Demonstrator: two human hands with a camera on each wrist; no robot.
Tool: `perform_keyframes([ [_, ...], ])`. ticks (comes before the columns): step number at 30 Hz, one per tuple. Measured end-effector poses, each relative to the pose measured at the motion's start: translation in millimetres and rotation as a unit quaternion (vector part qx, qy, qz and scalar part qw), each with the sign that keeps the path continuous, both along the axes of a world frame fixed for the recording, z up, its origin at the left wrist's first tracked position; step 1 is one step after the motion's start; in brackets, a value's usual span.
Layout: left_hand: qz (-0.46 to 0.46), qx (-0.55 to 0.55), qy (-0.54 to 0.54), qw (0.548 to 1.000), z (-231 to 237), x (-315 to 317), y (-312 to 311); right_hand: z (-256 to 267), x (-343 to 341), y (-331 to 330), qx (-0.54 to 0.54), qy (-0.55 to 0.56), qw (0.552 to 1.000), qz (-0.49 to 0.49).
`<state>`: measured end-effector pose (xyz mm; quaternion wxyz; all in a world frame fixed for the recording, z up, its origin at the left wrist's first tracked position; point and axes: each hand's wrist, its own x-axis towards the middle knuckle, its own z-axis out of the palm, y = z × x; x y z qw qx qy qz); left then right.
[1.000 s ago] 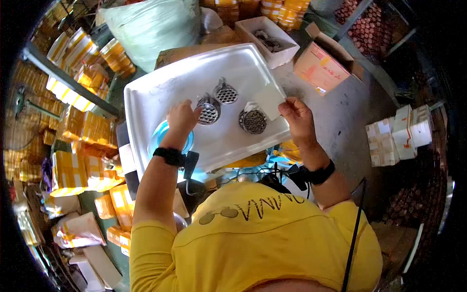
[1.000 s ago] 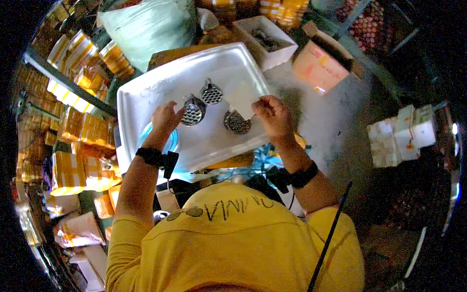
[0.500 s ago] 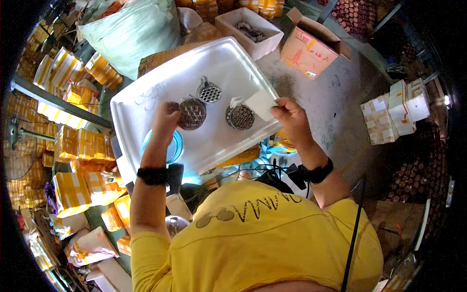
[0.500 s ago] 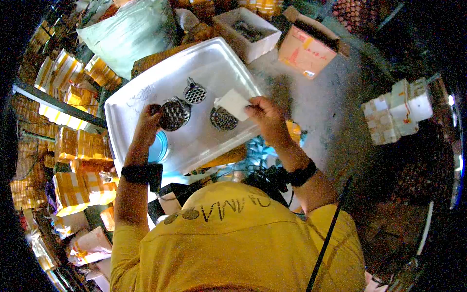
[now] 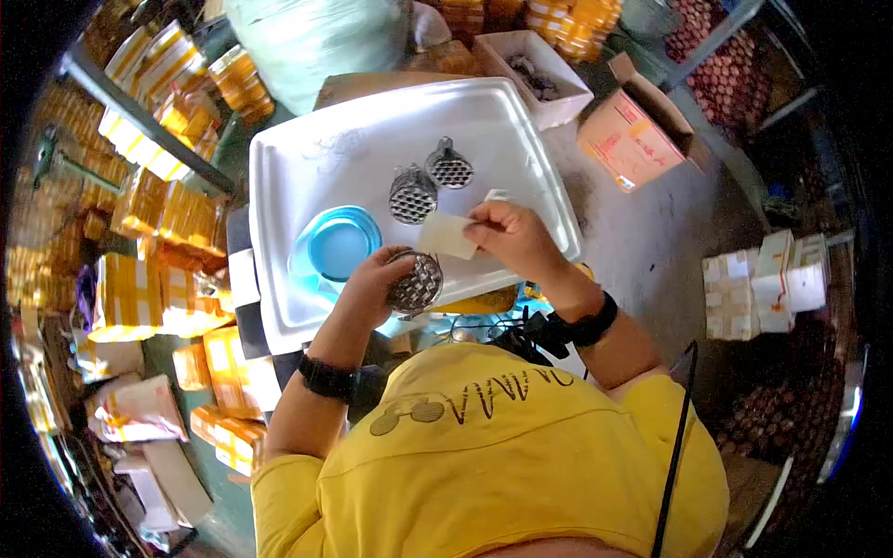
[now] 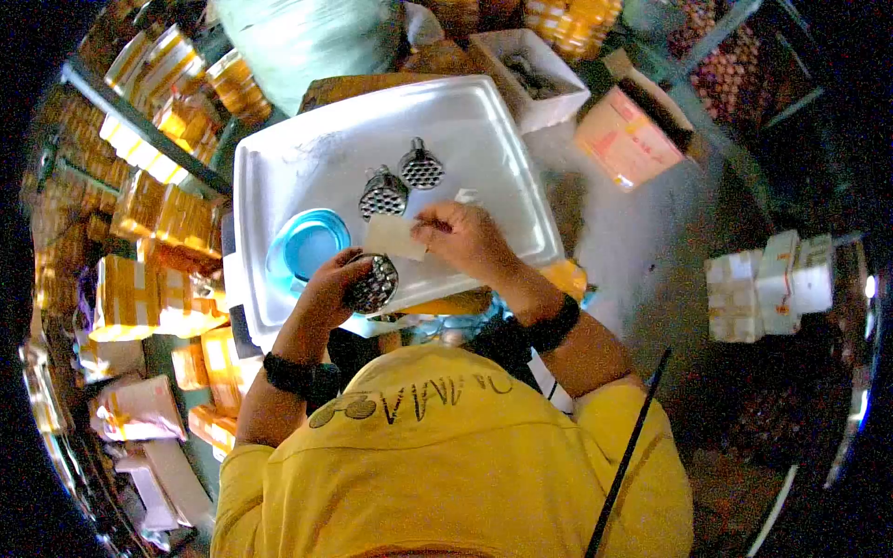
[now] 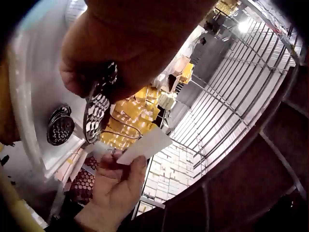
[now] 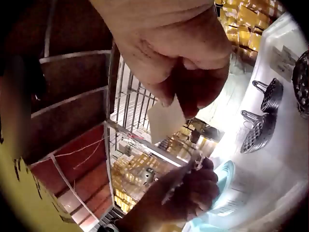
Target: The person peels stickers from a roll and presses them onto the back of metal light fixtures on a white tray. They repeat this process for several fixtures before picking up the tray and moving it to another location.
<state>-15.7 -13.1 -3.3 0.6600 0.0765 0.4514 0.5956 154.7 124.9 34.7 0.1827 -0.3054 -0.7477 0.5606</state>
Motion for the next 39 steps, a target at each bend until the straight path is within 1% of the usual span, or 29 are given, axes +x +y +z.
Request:
perform_keyframes([
  [1,0.003,-0.006,0.003,1.000,1,-1,-2,12,-2,-1,-0.115,0.025,0.993,-0.013],
  [3,0.017,0.000,-0.019,1.000,1,-2,-7,5,-5,9,-0.029,0.013,0.999,-0.005],
  [6,0.026,-0.001,-0.038,0.999,-1,-3,-12,10,-9,7,0.014,-0.038,0.999,0.031],
  [9,0.018,-0.002,-0.005,1.000,4,1,-13,1,-13,3,0.043,-0.024,0.997,0.060],
  [10,0.022,-0.015,0.001,1.000,6,3,-11,3,-14,2,0.033,-0.038,0.996,0.069],
  [12,0.021,0.007,-0.034,0.999,9,4,-13,7,-17,-2,0.013,-0.066,0.994,0.089],
  [14,0.021,0.007,-0.048,0.999,9,4,-14,12,-17,-6,0.025,-0.064,0.993,0.099],
  [16,0.006,0.053,0.036,0.998,-15,2,-16,13,-17,-8,0.045,-0.057,0.992,0.101],
  [17,0.008,0.036,-0.016,0.999,-20,1,-17,12,-17,-7,0.059,-0.058,0.992,0.092],
  [18,0.012,0.016,-0.068,0.997,-10,1,-17,9,-17,-5,0.073,-0.059,0.992,0.082],
  [19,0.010,0.010,-0.062,0.998,-2,3,-14,9,-17,-4,0.089,-0.059,0.992,0.071],
  [21,0.007,-0.004,-0.051,0.999,6,9,-14,16,-16,-3,0.073,-0.060,0.993,0.071],
  [22,-0.004,0.014,-0.048,0.999,11,10,-14,18,-16,-3,0.063,-0.062,0.993,0.072],
  [25,-0.018,-0.016,-0.026,0.999,4,8,-15,16,-14,-1,0.071,-0.056,0.993,0.079],
  [28,0.001,-0.017,-0.053,0.998,10,11,-14,16,-12,-1,0.059,-0.071,0.992,0.087],
  [32,0.003,-0.017,-0.044,0.999,18,16,-13,20,-11,-2,0.064,-0.073,0.990,0.099],
  [35,-0.024,-0.016,-0.010,1.000,7,15,-14,21,-11,-4,0.052,-0.078,0.989,0.116],
  [36,-0.018,-0.022,-0.030,0.999,6,16,-14,22,-11,-5,0.048,-0.078,0.988,0.125],
  [39,-0.048,-0.012,-0.020,0.999,10,15,-15,20,-11,-7,0.039,-0.081,0.986,0.140],
])
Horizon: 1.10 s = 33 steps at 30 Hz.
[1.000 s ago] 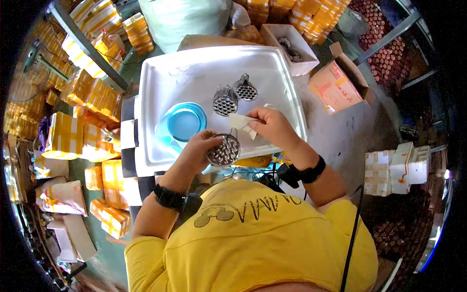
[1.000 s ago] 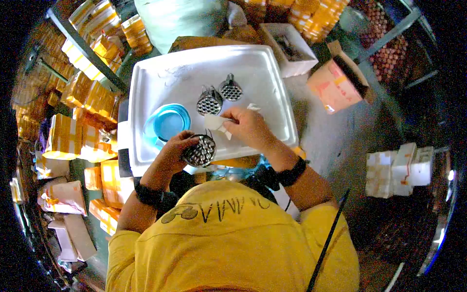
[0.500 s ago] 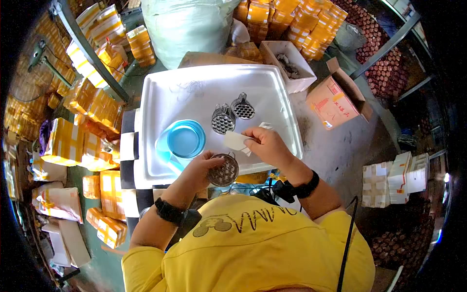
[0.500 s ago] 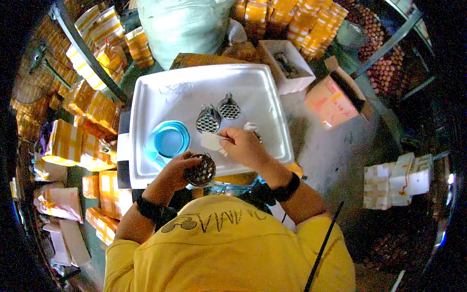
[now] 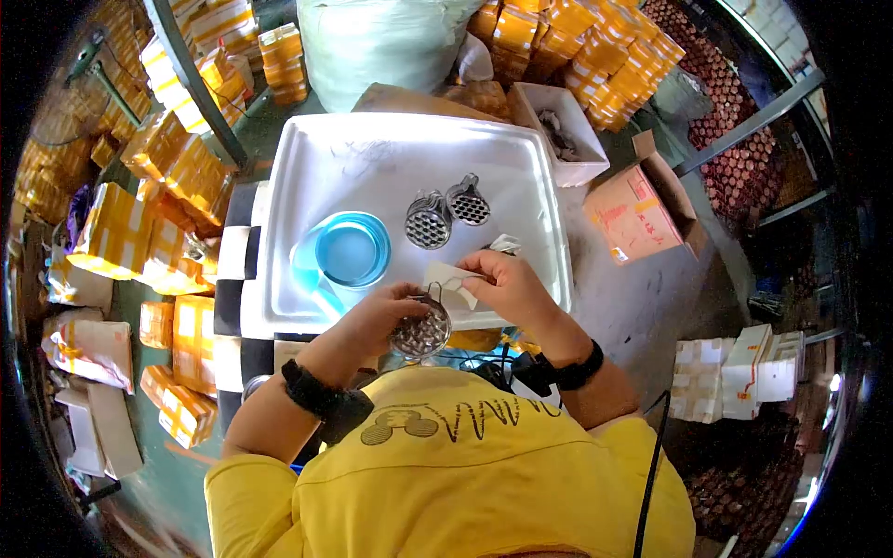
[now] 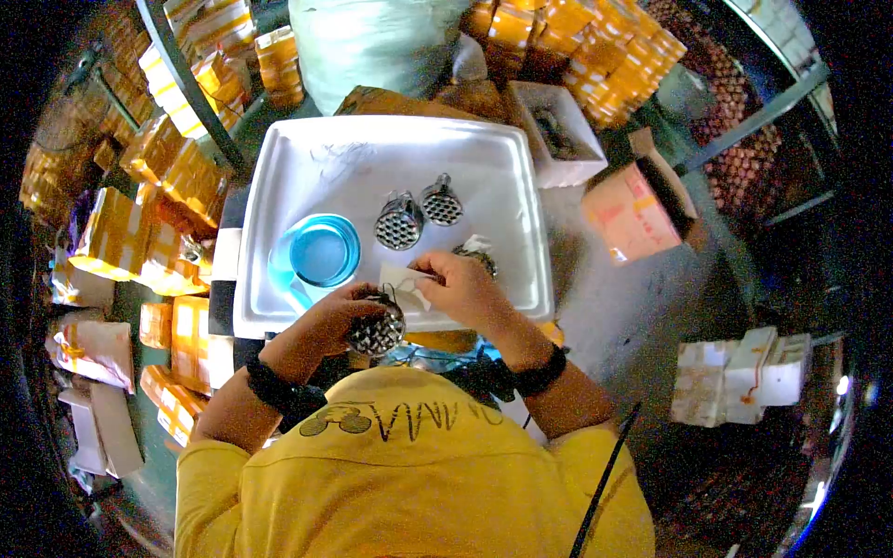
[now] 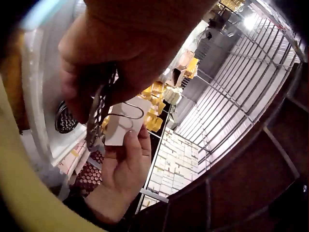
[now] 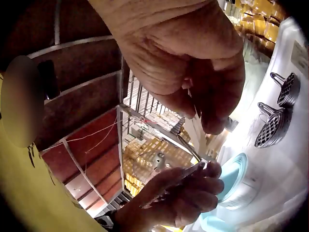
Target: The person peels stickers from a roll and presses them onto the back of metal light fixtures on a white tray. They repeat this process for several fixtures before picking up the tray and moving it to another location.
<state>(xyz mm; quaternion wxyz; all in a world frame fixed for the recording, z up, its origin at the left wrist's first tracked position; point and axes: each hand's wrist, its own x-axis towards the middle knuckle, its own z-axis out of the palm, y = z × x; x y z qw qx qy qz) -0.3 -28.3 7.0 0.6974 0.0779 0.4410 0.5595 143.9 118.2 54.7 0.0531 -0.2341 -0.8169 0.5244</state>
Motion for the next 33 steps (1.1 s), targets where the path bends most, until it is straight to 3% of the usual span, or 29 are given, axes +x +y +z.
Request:
perform_keyframes([
  [4,0.003,0.012,-0.005,1.000,2,-1,-3,-2,-2,-2,-0.018,-0.023,0.999,0.015],
  [7,0.003,0.024,-0.016,1.000,0,-3,-4,-9,-4,-5,0.015,0.046,0.999,0.001],
  [27,0.013,0.046,-0.003,0.999,12,-20,1,5,-12,-11,-0.017,0.021,1.000,-0.005],
  [33,0.009,0.038,0.057,0.998,13,-23,4,16,-14,-13,0.021,0.019,1.000,-0.015],
])
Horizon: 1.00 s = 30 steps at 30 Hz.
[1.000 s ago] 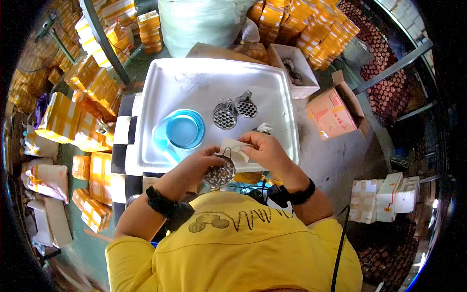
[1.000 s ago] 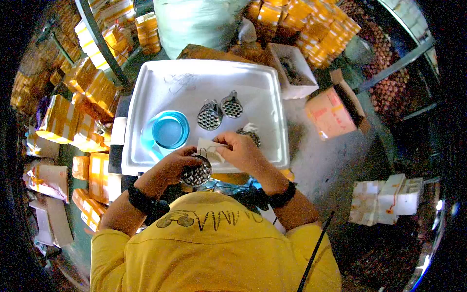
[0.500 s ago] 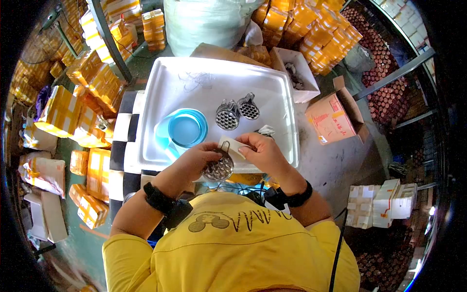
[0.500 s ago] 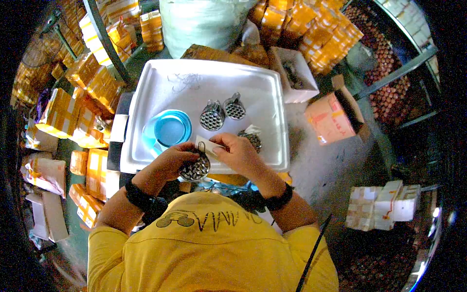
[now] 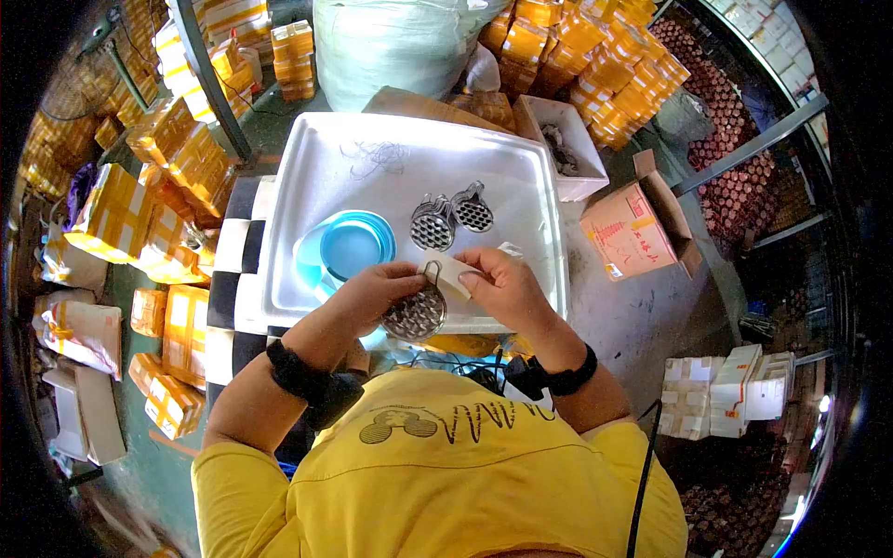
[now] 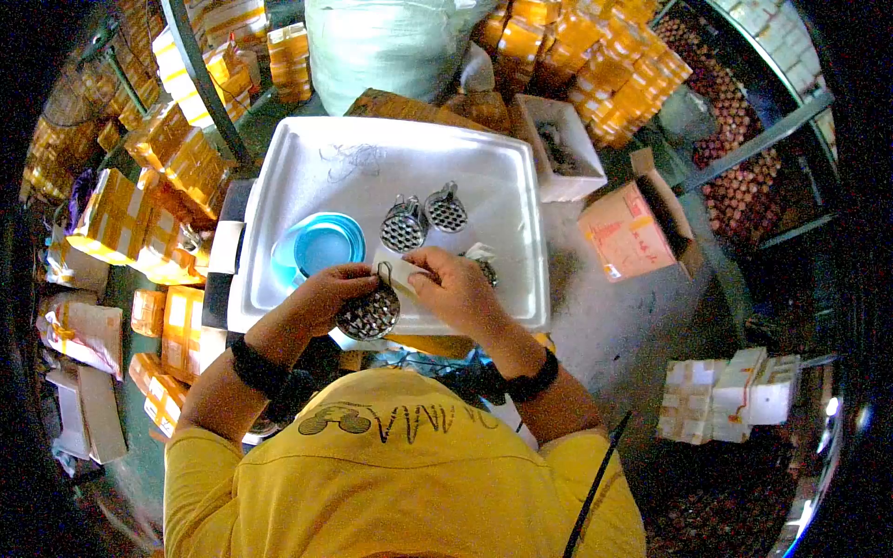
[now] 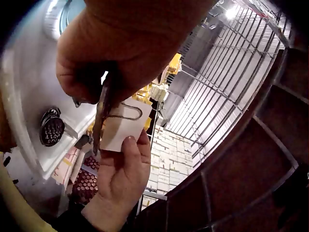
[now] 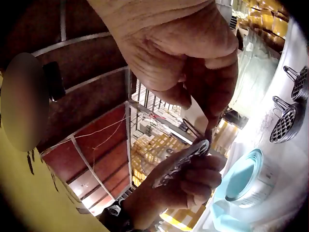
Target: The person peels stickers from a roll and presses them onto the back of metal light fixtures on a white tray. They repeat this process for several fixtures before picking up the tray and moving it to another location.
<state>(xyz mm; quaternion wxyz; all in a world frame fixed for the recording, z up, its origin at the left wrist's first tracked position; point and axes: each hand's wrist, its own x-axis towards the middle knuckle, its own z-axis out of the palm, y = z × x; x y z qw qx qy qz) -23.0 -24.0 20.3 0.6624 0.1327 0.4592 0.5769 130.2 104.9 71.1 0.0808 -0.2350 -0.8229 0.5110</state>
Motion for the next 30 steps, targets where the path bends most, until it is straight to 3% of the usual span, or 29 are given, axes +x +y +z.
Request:
perform_keyframes([
  [6,-0.002,0.023,0.004,1.000,-3,-2,2,7,-1,-2,-0.002,0.024,1.000,0.005],
  [13,-0.002,0.004,0.084,0.996,4,-3,4,1,-2,-5,-0.005,0.090,0.996,0.012],
  [16,-0.012,0.006,0.113,0.994,3,-2,4,14,-1,-7,-0.015,0.034,0.999,0.033],
  [19,-0.028,0.010,0.139,0.990,9,-3,3,10,4,2,-0.062,0.169,0.976,0.125],
  [21,-0.031,0.001,0.122,0.992,11,-6,3,8,6,18,-0.151,0.275,0.941,0.131],
  [22,-0.017,-0.005,0.123,0.992,12,-4,3,9,3,32,0.051,0.237,0.964,0.108],
  [25,-0.042,0.007,0.102,0.994,11,-2,0,27,-3,28,0.266,0.146,0.933,0.194],
  [29,-0.069,-0.005,0.088,0.994,14,-1,3,36,-12,24,0.247,0.169,0.903,0.309],
  [30,-0.062,0.000,0.082,0.995,13,0,3,35,-13,23,0.248,0.167,0.914,0.276],
])
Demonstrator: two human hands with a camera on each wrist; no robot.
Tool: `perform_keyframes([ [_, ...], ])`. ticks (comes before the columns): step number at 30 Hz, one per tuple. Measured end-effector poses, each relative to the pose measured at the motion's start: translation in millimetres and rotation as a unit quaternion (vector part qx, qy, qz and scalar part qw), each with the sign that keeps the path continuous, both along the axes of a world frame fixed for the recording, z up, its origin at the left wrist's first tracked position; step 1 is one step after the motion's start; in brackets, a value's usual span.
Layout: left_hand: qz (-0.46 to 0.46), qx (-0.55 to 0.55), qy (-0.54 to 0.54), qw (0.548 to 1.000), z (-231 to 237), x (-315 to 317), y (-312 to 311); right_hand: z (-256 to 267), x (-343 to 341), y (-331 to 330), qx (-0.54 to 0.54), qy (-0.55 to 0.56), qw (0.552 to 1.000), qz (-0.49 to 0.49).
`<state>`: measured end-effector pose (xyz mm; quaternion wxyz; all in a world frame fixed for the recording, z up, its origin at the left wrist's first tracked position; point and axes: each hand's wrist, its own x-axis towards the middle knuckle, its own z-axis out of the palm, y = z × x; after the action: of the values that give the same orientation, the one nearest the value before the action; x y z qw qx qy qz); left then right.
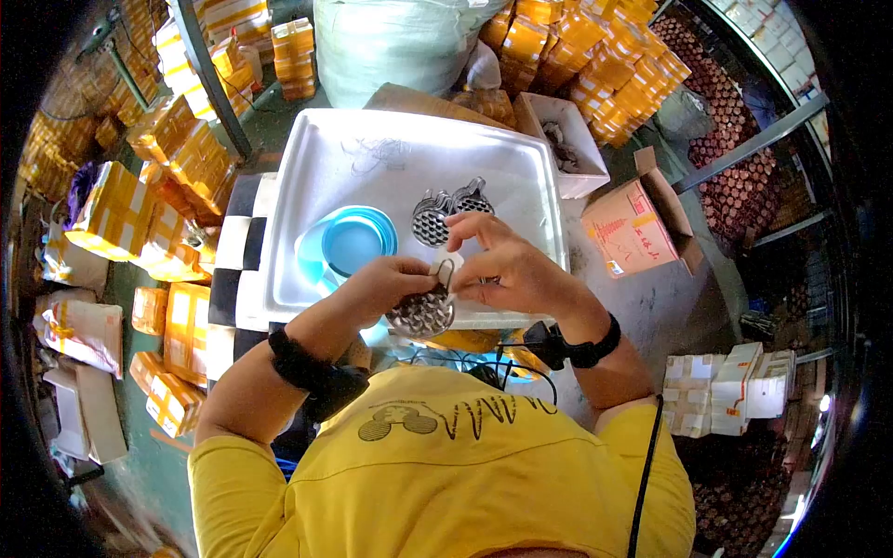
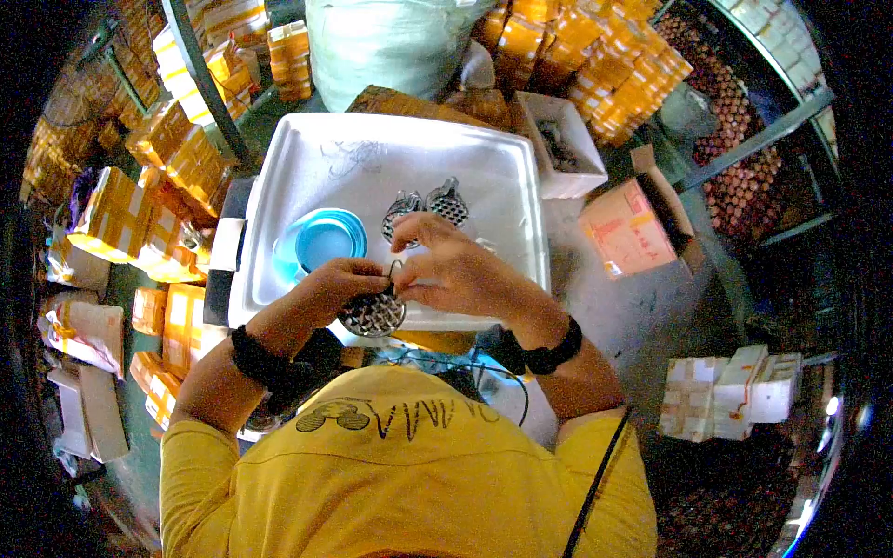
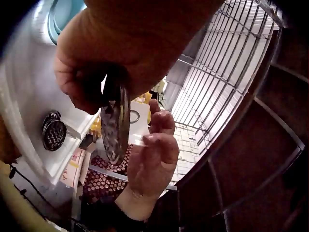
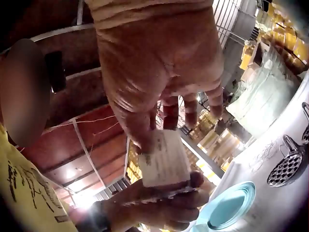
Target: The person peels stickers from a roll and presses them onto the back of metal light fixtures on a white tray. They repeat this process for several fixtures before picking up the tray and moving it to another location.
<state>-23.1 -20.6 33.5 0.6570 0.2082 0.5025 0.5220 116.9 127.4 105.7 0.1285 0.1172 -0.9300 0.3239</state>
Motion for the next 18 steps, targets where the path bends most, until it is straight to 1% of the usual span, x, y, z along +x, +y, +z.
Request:
perform_keyframes([
  [2,0.015,0.012,-0.014,1.000,-1,3,-1,-6,-4,-4,-0.012,0.009,0.998,-0.067],
  [5,0.044,0.019,0.022,0.999,-2,7,1,-22,-8,-7,-0.030,0.027,0.990,-0.133],
  [8,0.060,0.027,0.041,0.997,-4,7,2,-21,-11,-9,-0.003,0.038,0.990,-0.136],
  [11,0.053,0.027,0.038,0.997,5,5,1,-24,-15,-9,0.042,0.078,0.984,-0.154],
  [14,0.050,0.049,-0.025,0.997,4,5,0,-23,-15,-9,0.028,0.065,0.982,-0.173],
  [18,0.033,0.048,-0.010,0.998,5,4,1,-25,-15,-8,0.047,0.081,0.980,-0.178],
])
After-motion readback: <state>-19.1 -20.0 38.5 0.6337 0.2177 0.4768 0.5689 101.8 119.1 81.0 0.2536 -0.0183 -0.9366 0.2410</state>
